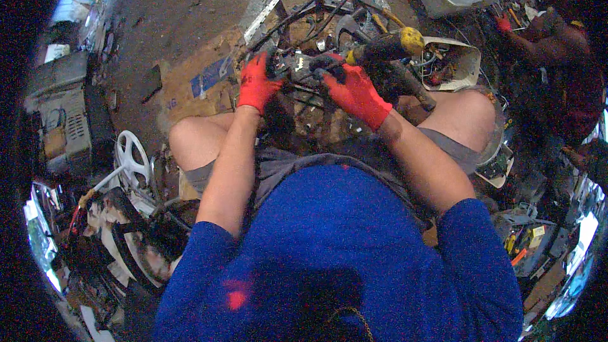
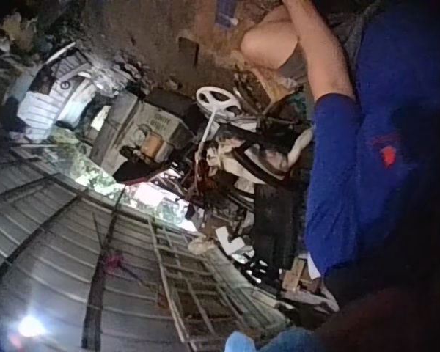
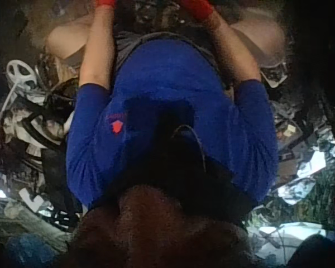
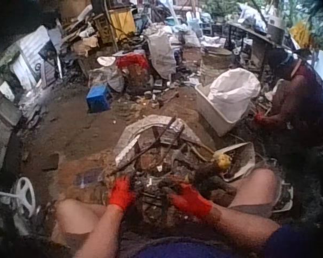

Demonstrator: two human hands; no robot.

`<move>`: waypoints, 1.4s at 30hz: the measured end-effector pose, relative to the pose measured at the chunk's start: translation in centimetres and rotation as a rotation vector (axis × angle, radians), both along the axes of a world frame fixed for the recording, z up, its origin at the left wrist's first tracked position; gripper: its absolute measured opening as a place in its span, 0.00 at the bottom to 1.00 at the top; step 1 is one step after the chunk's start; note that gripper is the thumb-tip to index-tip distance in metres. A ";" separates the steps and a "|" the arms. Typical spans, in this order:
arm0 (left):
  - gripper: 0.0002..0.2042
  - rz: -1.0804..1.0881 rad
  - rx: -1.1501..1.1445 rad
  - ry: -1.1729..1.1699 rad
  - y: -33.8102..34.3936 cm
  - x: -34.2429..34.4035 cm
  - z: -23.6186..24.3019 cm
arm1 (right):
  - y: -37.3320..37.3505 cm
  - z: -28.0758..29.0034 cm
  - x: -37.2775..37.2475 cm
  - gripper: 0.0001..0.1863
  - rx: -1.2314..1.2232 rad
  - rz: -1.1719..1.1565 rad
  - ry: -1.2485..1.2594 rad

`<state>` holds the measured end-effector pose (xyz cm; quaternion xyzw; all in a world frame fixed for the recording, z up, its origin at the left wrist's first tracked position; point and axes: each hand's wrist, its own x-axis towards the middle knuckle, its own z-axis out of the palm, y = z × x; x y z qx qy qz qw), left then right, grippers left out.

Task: The person sits on the ground and uses a hammer and chisel to strike and separate a small metal component from a larger assembly. They repeatedly position the chisel and strike it with the hammer, then use pliers to pull and remove the separated piece.

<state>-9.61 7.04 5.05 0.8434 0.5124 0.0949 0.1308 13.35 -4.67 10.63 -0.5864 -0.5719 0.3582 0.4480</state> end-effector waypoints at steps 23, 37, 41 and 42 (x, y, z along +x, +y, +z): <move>0.43 0.102 -0.037 -0.170 -1.7 -3.1 -2.2 | 0.6 -1.1 -0.3 0.14 -0.118 0.048 0.096; 0.28 0.056 -0.586 -0.532 4.0 -3.5 0.0 | -1.9 -1.3 1.2 0.17 -0.217 -0.162 0.002; 0.23 0.143 -0.648 -0.763 5.7 -4.8 -3.4 | -1.4 -2.3 1.3 0.18 -0.012 -0.122 -0.052; 0.21 0.137 -0.705 -0.796 5.6 -4.2 -2.7 | -1.6 -2.7 1.8 0.19 -0.015 -0.121 -0.037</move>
